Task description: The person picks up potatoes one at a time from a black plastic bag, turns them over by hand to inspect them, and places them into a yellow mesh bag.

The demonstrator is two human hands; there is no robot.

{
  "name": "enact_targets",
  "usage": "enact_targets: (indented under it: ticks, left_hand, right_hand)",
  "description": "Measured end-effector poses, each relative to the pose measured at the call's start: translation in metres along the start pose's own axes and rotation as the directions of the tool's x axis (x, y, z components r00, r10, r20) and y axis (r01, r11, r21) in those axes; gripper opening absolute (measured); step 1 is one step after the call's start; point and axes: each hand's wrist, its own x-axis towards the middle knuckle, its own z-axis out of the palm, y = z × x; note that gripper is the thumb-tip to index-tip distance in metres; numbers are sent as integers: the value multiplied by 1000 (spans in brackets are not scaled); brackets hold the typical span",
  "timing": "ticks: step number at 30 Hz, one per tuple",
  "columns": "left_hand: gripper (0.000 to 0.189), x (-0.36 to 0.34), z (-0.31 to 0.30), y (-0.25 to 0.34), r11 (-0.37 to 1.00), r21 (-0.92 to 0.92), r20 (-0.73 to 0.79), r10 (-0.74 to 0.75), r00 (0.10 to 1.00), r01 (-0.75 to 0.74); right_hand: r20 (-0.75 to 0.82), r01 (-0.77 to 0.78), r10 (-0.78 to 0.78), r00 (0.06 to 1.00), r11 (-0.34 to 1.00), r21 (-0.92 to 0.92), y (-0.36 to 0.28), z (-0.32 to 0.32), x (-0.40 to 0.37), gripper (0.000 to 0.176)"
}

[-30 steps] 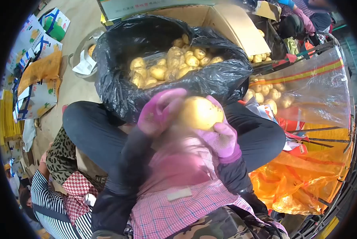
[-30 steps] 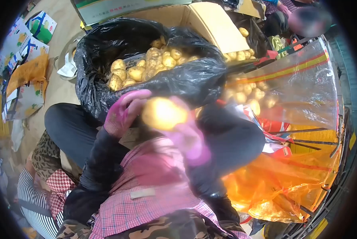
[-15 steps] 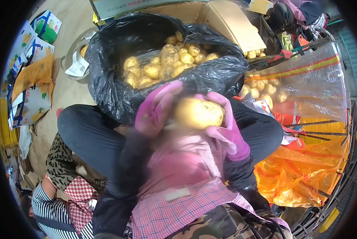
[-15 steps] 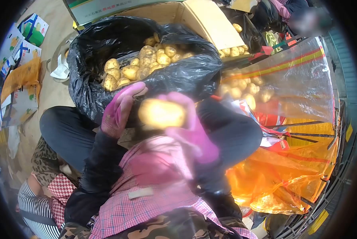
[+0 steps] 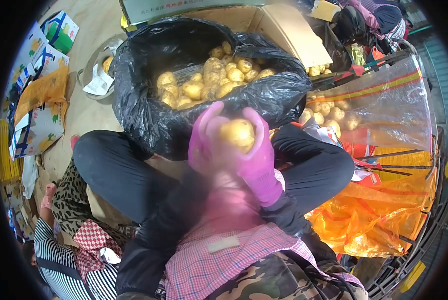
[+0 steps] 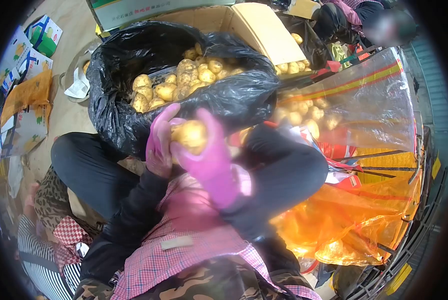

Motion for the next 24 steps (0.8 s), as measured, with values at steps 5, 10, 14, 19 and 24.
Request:
enact_targets:
  ticks: [5,10,14,19,24]
  left_hand:
    - [50,-1,-12,-6,749,-646,116,-94,989,147]
    - [51,11,-33,9,564,-697,343,-281,896,443]
    - [45,8,-35,0,794,-532,259,-176,950,292]
    - [39,14,-28,5,879,228,20,426,904,-419]
    - [35,5,-21,-15,845,-533,116,16,993,48]
  right_hand:
    - [110,164,-172,979,984,76,24,-12,11,46]
    - [374,-474,377,847,855,212,-6,-27,35,27]
    - [279,-137,77,957,970,203,-10,-27,29,24]
    - [292,-308,186,938,834,458,-18,-16,19,26]
    - [335,-383,236,912,782,491,-13,-30,21,28]
